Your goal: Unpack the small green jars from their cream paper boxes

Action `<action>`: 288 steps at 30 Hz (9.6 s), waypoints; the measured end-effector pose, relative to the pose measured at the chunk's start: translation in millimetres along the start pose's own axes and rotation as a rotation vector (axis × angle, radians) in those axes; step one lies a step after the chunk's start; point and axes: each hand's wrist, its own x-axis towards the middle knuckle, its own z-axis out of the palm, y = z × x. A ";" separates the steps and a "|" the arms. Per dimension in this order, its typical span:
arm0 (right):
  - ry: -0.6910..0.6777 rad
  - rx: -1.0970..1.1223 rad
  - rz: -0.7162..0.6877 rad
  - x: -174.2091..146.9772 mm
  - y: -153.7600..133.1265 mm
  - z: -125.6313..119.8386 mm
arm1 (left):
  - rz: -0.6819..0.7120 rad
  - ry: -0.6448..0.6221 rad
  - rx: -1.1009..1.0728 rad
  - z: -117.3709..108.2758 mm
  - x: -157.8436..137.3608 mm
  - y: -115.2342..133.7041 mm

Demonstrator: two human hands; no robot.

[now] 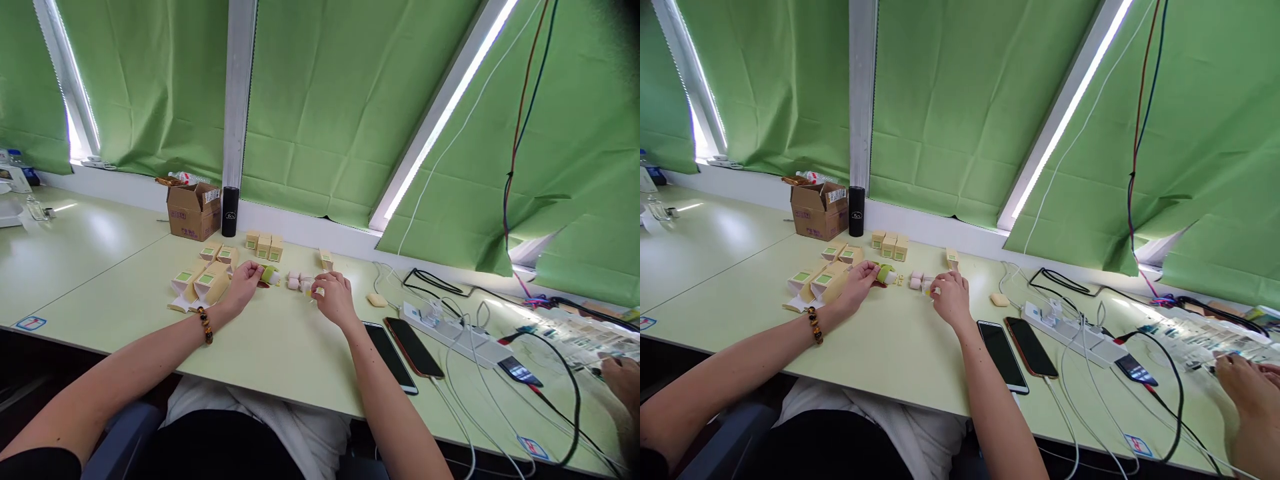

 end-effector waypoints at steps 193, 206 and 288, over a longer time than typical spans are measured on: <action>0.028 1.048 -0.016 -19.6 -69.5 47.9 | -0.131 -0.128 -0.650 0.5 1.2 7.3; -0.006 0.984 -0.058 -21.0 -71.1 47.7 | -0.172 -0.094 -0.700 2.4 0.7 11.7; 0.199 1.185 -0.129 -17.2 -67.9 33.6 | 0.917 -0.319 0.907 -7.9 -7.6 19.5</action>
